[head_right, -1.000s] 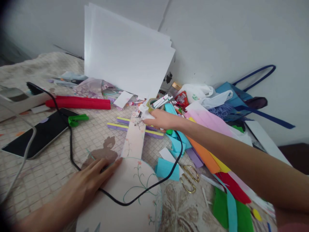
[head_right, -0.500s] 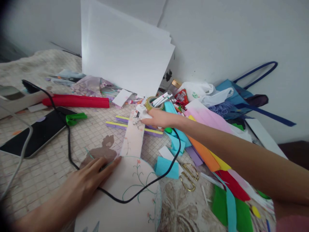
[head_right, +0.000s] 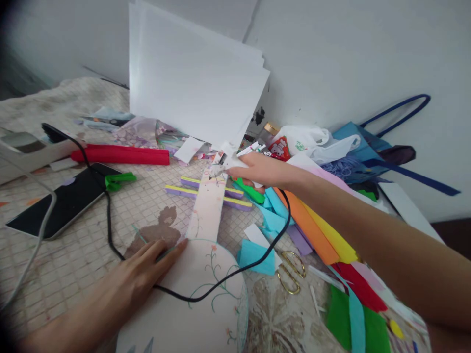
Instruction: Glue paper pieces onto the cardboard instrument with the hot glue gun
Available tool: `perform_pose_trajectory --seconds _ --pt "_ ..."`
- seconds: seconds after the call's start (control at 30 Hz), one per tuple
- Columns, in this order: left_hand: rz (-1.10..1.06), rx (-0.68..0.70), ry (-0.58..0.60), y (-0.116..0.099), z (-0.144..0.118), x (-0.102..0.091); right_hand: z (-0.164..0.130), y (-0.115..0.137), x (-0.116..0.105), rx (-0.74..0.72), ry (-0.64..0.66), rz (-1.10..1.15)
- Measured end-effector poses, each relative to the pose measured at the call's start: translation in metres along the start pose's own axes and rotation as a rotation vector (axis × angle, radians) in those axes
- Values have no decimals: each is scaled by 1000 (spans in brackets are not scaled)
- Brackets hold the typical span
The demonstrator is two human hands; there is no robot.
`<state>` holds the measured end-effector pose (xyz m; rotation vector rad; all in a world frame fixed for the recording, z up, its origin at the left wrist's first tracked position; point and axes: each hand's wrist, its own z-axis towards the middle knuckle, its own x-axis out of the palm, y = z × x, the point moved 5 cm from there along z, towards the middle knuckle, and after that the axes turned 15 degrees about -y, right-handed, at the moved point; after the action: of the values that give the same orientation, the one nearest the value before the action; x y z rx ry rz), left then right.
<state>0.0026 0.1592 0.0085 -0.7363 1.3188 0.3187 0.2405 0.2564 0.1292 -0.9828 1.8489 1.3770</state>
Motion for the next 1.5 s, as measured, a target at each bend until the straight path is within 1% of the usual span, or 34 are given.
perform_pose_trajectory --seconds 0.07,0.17,0.33,0.57,0.77,0.83,1.07,1.17,1.3,1.5 --pt "-4 -2 -7 0 0 1 -5 -4 -1 27 1 22" --pt "-8 -4 -17 0 0 0 -12 -12 4 38 38 23" --pt "-16 -13 -24 0 -1 -1 -18 -15 9 46 21 9" --pt "-11 -20 15 -1 1 -2 -14 -15 14 28 41 -33" --pt "-16 -4 -29 3 -2 7 -12 -18 16 33 34 -58" --pt "-20 3 -26 3 -2 8 -11 -19 16 27 33 -57" --pt "-6 -19 10 -1 1 -2 -10 -19 16 14 35 -73" --pt "-8 -24 15 -2 1 -3 -9 -19 16 0 36 -84" --pt "-12 -4 28 -1 0 0 -6 -23 18 -30 53 -79" --pt "-17 8 -3 3 -1 6 -3 -30 22 -30 80 -68"
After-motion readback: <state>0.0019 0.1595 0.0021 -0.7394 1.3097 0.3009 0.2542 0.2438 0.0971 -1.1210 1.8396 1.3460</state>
